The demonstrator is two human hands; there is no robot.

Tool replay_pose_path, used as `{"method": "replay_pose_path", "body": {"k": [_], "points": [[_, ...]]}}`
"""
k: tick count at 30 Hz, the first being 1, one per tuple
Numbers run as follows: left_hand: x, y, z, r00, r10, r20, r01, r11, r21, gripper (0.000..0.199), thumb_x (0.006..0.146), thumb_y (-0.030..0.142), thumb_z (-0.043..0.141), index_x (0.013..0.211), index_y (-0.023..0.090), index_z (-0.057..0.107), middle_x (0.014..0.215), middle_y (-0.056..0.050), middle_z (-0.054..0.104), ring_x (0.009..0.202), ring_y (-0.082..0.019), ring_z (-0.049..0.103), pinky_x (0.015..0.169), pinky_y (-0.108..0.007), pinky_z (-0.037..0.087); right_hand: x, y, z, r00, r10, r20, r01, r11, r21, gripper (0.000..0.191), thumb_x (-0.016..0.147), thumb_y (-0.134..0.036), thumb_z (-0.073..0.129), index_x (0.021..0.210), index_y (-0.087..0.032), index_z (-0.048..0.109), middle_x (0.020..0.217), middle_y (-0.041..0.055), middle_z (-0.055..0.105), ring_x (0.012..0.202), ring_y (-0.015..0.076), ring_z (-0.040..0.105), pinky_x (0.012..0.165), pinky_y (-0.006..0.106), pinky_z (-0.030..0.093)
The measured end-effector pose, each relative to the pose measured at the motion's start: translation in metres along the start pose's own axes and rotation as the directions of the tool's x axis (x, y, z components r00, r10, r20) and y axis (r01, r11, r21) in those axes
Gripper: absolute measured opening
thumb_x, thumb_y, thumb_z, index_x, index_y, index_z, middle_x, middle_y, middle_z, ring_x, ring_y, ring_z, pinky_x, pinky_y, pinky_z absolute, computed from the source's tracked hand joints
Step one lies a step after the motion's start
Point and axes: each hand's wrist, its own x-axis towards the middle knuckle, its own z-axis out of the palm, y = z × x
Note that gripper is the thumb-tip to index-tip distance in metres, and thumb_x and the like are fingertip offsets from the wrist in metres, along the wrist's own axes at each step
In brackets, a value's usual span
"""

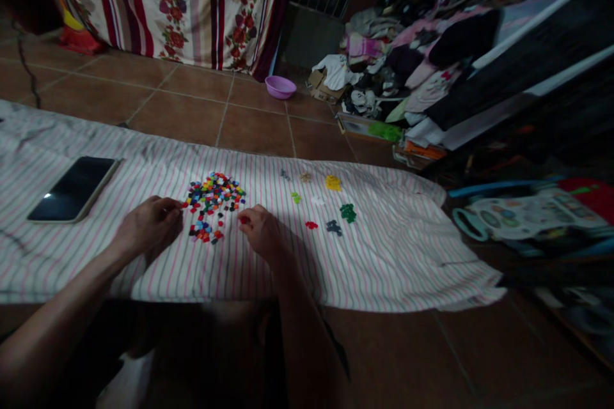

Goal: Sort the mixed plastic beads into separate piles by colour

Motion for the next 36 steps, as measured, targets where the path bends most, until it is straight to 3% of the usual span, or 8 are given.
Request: {"method": "replay_pose_path", "body": {"k": [11,18,25,36], "points": [[-0.007,-0.005,0.007,0.983,0.167,0.071,-0.160,0.982,-0.099,0.026,0.085,0.032,0.043,0.095,0.022,0.065,0.098,-0.006,0.066,0.090,-0.020,0.064,0.083,-0.031,0.047,0.002,-0.006,0.007,0.995,-0.102,0.016,0.102,0.995,-0.009,0.015,0.085,-0.012,0.055,0.090,-0.019,0.067,0.088,0.0045,0.064,0.083,0.0161,0.060,0.075,0.027,0.044],[-0.012,0.001,0.005,0.976,0.200,0.089,-0.178,0.963,-0.203,0.025,0.083,0.033,0.046,0.095,0.022,0.065,0.098,-0.006,0.066,0.088,-0.020,0.063,0.082,-0.033,0.046,0.003,-0.008,0.012,0.997,-0.078,0.021,0.078,0.997,0.001,0.015,0.083,-0.009,0.056,0.092,-0.018,0.064,0.089,0.0046,0.063,0.076,0.0151,0.057,0.071,0.027,0.043],[-0.012,0.014,0.006,0.972,0.225,0.070,-0.215,0.969,-0.125,0.028,0.086,0.035,0.041,0.096,0.022,0.064,0.098,-0.007,0.064,0.088,-0.020,0.063,0.081,-0.031,0.048,0.001,-0.006,0.005,0.995,-0.098,0.036,0.094,0.991,0.095,0.011,0.081,-0.010,0.058,0.085,-0.018,0.063,0.083,0.0023,0.061,0.074,0.0138,0.057,0.070,0.025,0.043],[-0.012,0.026,0.006,0.974,0.226,0.008,-0.226,0.972,-0.060,0.042,0.088,0.039,0.033,0.103,0.018,0.066,0.103,-0.009,0.062,0.086,-0.022,0.063,0.077,-0.034,0.050,-0.007,-0.003,0.003,0.990,-0.139,0.019,0.136,0.985,0.107,0.013,0.082,-0.009,0.054,0.087,-0.018,0.063,0.082,0.0017,0.060,0.074,0.0136,0.055,0.070,0.024,0.042]]}}
